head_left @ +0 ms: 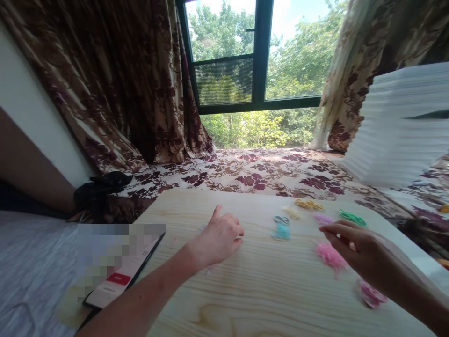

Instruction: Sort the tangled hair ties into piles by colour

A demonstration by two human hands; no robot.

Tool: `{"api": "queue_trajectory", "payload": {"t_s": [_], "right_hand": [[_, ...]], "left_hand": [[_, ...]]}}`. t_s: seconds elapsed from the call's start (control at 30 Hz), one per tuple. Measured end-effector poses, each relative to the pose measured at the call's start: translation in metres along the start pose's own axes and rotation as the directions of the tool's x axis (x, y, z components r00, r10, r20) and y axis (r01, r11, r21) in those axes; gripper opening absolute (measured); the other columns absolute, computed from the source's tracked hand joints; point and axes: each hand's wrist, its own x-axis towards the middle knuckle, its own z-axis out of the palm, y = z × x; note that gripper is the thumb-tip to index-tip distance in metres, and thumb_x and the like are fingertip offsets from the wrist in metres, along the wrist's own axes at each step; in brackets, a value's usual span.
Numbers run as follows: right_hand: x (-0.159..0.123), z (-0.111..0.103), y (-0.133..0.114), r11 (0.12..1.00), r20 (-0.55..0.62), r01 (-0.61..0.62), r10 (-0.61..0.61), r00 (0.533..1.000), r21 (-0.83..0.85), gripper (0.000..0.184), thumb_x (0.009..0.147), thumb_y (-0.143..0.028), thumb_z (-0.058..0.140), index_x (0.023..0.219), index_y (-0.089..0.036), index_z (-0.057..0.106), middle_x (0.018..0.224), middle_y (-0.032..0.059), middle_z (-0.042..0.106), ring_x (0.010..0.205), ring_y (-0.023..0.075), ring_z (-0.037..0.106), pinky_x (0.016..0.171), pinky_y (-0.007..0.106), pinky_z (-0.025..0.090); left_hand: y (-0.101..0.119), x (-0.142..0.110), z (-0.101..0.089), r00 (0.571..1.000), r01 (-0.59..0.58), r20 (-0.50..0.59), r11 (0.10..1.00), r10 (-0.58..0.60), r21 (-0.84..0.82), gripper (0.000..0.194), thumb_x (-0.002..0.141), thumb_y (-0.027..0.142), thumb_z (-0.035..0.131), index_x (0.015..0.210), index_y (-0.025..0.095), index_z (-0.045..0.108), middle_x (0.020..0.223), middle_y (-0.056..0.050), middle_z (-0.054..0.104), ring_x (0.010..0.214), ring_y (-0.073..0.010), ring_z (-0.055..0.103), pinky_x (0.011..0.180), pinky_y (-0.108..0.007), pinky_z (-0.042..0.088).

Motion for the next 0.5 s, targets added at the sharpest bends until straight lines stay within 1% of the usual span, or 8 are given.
{"api": "queue_trajectory", "payload": {"t_s": [0.03, 0.1, 0.17, 0.2, 0.27, 0.33, 0.43, 0.5], "right_hand": [[0.004, 0.010, -0.016, 0.997, 0.044, 0.051, -0.054, 0.998, 0.062, 0.032, 0.086, -0.040, 0.045, 0.081, -0.025, 0.072, 0.078, 0.0053, 0.072, 0.052, 0.0157, 0.061, 0.050, 0.027, 0.047], [0.008, 0.030, -0.047, 0.973, 0.147, 0.139, -0.167, 0.975, 0.186, 0.033, 0.090, -0.035, 0.041, 0.082, -0.023, 0.071, 0.076, 0.0052, 0.071, 0.053, 0.0151, 0.061, 0.049, 0.025, 0.045], [0.008, 0.048, -0.071, 0.948, 0.212, 0.182, -0.240, 0.947, 0.261, 0.033, 0.091, -0.030, 0.038, 0.082, -0.022, 0.069, 0.077, 0.0043, 0.070, 0.056, 0.0148, 0.063, 0.051, 0.025, 0.046], [0.006, 0.056, -0.079, 0.937, 0.230, 0.191, -0.263, 0.937, 0.292, 0.033, 0.092, -0.029, 0.037, 0.083, -0.022, 0.068, 0.077, 0.0041, 0.070, 0.058, 0.0153, 0.064, 0.053, 0.025, 0.047], [0.001, 0.069, -0.087, 0.916, 0.247, 0.187, -0.285, 0.926, 0.354, 0.033, 0.093, -0.030, 0.037, 0.085, -0.023, 0.068, 0.078, 0.0041, 0.070, 0.064, 0.0166, 0.066, 0.058, 0.026, 0.049], [-0.006, 0.079, -0.088, 0.895, 0.245, 0.158, -0.279, 0.929, 0.417, 0.032, 0.093, -0.032, 0.039, 0.087, -0.023, 0.069, 0.079, 0.0045, 0.071, 0.068, 0.0174, 0.067, 0.060, 0.026, 0.051], [-0.015, 0.087, -0.083, 0.874, 0.221, 0.109, -0.238, 0.946, 0.474, 0.030, 0.092, -0.036, 0.043, 0.088, -0.025, 0.070, 0.080, 0.0050, 0.070, 0.070, 0.0178, 0.067, 0.061, 0.026, 0.051], [-0.018, 0.088, -0.081, 0.867, 0.212, 0.112, -0.240, 0.947, 0.485, 0.028, 0.092, -0.038, 0.045, 0.088, -0.025, 0.070, 0.079, 0.0047, 0.069, 0.068, 0.0179, 0.067, 0.059, 0.025, 0.051]], "left_hand": [[-0.005, 0.001, -0.006, 1.000, 0.029, 0.010, 1.000, -0.029, 0.007, 0.016, 0.084, 0.018, 0.054, 0.078, 0.019, 0.069, 0.090, -0.004, 0.071, 0.092, -0.0199, 0.063, 0.111, -0.059, 0.018], [-0.016, 0.001, -0.016, 0.995, 0.097, 0.018, 0.995, -0.097, -0.004, 0.018, 0.082, 0.017, 0.053, 0.077, 0.020, 0.070, 0.089, -0.004, 0.072, 0.091, -0.0194, 0.062, 0.110, -0.057, 0.020], [-0.029, -0.004, -0.020, 0.988, 0.153, 0.020, 0.988, -0.152, -0.016, 0.019, 0.081, 0.016, 0.053, 0.075, 0.021, 0.071, 0.087, -0.003, 0.073, 0.091, -0.0193, 0.062, 0.110, -0.056, 0.020], [-0.036, -0.007, -0.021, 0.985, 0.175, 0.021, 0.984, -0.174, -0.024, 0.020, 0.080, 0.017, 0.053, 0.074, 0.021, 0.071, 0.086, -0.002, 0.074, 0.090, -0.0194, 0.062, 0.110, -0.054, 0.021], [-0.050, -0.016, -0.021, 0.976, 0.218, 0.028, 0.974, -0.217, -0.055, 0.019, 0.078, 0.018, 0.054, 0.074, 0.022, 0.071, 0.086, -0.001, 0.074, 0.090, -0.0190, 0.062, 0.109, -0.049, 0.023], [-0.062, -0.024, -0.020, 0.963, 0.271, 0.037, 0.958, -0.268, -0.098, 0.019, 0.078, 0.019, 0.054, 0.075, 0.022, 0.072, 0.085, 0.000, 0.075, 0.088, -0.0179, 0.063, 0.109, -0.043, 0.026], [-0.073, -0.033, -0.020, 0.940, 0.341, 0.041, 0.932, -0.338, -0.121, 0.022, 0.078, 0.020, 0.052, 0.078, 0.021, 0.073, 0.084, 0.000, 0.075, 0.087, -0.0177, 0.063, 0.105, -0.038, 0.030], [-0.076, -0.036, -0.020, 0.936, 0.353, 0.053, 0.928, -0.349, -0.119, 0.022, 0.077, 0.020, 0.052, 0.079, 0.021, 0.074, 0.085, 0.000, 0.076, 0.089, -0.0183, 0.062, 0.102, -0.036, 0.033]]}}
